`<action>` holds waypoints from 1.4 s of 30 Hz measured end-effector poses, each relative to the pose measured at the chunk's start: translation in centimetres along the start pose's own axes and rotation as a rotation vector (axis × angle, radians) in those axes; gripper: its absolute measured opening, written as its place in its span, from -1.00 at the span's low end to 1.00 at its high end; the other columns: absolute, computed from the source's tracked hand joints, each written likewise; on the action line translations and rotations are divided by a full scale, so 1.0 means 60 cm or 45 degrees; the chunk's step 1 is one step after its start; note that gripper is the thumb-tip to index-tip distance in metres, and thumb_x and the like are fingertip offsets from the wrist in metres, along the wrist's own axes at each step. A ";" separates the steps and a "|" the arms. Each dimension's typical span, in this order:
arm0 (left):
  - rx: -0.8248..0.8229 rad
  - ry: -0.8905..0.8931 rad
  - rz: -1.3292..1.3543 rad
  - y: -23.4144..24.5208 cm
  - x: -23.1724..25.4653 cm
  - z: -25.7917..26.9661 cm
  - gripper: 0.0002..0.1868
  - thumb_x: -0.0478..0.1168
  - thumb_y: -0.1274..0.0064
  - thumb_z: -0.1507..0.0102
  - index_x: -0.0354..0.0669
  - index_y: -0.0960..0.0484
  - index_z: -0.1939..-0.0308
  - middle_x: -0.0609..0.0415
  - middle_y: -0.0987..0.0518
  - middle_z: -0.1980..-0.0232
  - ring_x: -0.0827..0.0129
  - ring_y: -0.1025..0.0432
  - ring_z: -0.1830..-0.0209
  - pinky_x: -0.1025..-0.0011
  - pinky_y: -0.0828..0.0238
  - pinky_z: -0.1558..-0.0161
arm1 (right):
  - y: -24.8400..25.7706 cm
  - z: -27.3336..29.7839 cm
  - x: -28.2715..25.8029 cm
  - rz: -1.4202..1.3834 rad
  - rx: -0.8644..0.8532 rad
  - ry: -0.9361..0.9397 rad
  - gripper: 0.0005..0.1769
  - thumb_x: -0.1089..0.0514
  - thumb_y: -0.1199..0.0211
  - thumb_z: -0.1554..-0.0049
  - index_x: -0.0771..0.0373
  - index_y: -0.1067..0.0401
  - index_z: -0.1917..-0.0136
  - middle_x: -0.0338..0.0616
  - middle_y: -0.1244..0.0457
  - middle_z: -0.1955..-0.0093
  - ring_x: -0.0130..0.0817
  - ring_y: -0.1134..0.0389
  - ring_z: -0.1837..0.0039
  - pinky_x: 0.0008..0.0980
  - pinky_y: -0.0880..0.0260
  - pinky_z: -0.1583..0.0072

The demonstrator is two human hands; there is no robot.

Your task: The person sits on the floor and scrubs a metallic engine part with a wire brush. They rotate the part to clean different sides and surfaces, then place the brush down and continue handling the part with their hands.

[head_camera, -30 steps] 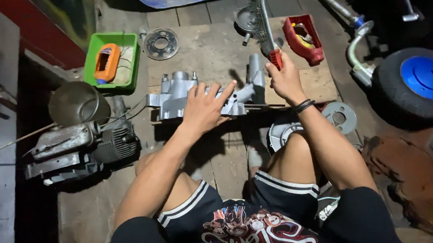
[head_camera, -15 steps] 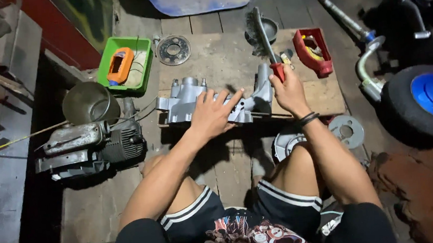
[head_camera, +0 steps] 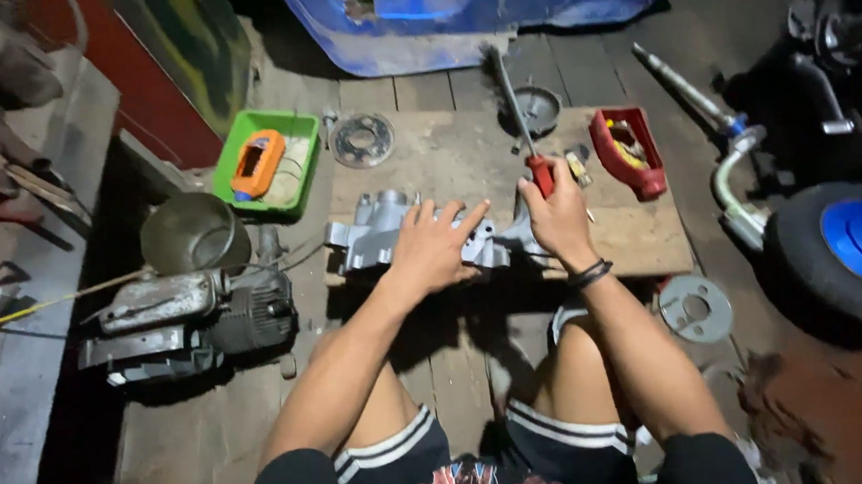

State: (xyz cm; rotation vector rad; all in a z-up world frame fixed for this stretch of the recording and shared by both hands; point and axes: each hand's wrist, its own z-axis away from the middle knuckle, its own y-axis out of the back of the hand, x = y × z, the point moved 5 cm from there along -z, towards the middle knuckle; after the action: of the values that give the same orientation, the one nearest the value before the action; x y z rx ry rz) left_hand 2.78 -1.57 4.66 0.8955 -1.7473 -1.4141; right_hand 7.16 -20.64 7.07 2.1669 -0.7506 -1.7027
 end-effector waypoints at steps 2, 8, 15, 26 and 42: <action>0.040 -0.006 -0.034 -0.008 -0.003 -0.003 0.13 0.26 -0.41 0.08 0.17 -0.27 -0.51 0.00 -0.47 -0.24 -0.09 -0.38 -0.11 -0.12 -0.24 -0.26 | -0.013 -0.008 0.033 0.002 -0.010 -0.006 -0.63 0.06 -0.32 -0.20 0.15 -0.38 -0.24 0.32 -0.32 0.03 0.39 -0.35 -0.09 0.10 -0.29 -0.09; 0.040 -0.017 -0.024 -0.008 -0.002 -0.002 0.07 0.27 -0.38 0.05 0.16 -0.30 -0.48 0.04 -0.46 -0.20 -0.05 -0.37 -0.09 -0.08 -0.25 -0.23 | -0.032 -0.028 0.065 0.004 -0.098 -0.084 -0.66 0.00 -0.29 -0.23 0.16 -0.36 -0.19 0.28 -0.32 0.08 0.35 -0.35 -0.04 0.10 -0.26 -0.06; 0.036 -0.003 -0.026 -0.012 -0.002 -0.002 0.06 0.29 -0.37 0.07 0.18 -0.32 -0.46 0.06 -0.46 -0.21 -0.04 -0.36 -0.12 -0.07 -0.26 -0.22 | -0.043 -0.026 0.071 -0.016 -0.124 -0.112 -0.67 0.00 -0.31 -0.22 0.13 -0.33 -0.16 0.23 -0.34 0.12 0.28 -0.37 -0.01 0.06 -0.27 -0.04; -0.028 0.027 -0.005 -0.008 0.000 0.001 0.03 0.28 -0.36 0.04 0.17 -0.30 -0.45 0.07 -0.44 -0.23 -0.03 -0.35 -0.14 -0.06 -0.24 -0.25 | -0.026 -0.011 0.080 0.024 -0.167 -0.130 -0.65 -0.02 -0.36 -0.17 0.09 -0.42 -0.17 0.20 -0.37 0.02 0.29 -0.38 -0.10 0.07 -0.29 -0.11; 0.042 -0.005 -0.015 -0.001 0.013 0.016 0.00 0.23 -0.39 0.03 0.12 -0.33 -0.43 0.02 -0.45 -0.17 -0.04 -0.36 -0.09 -0.11 -0.24 -0.27 | 0.024 -0.010 0.050 -0.215 0.084 -0.137 -0.66 0.02 -0.36 -0.19 0.09 -0.36 -0.17 -0.02 -0.26 0.11 -0.14 -0.27 0.05 -0.14 -0.23 -0.05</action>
State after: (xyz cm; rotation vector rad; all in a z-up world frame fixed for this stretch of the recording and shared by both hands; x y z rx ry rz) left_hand 1.57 -1.75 4.52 0.9221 -1.7755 -1.3990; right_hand 7.89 -23.54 5.54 2.2547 -0.6768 -1.9166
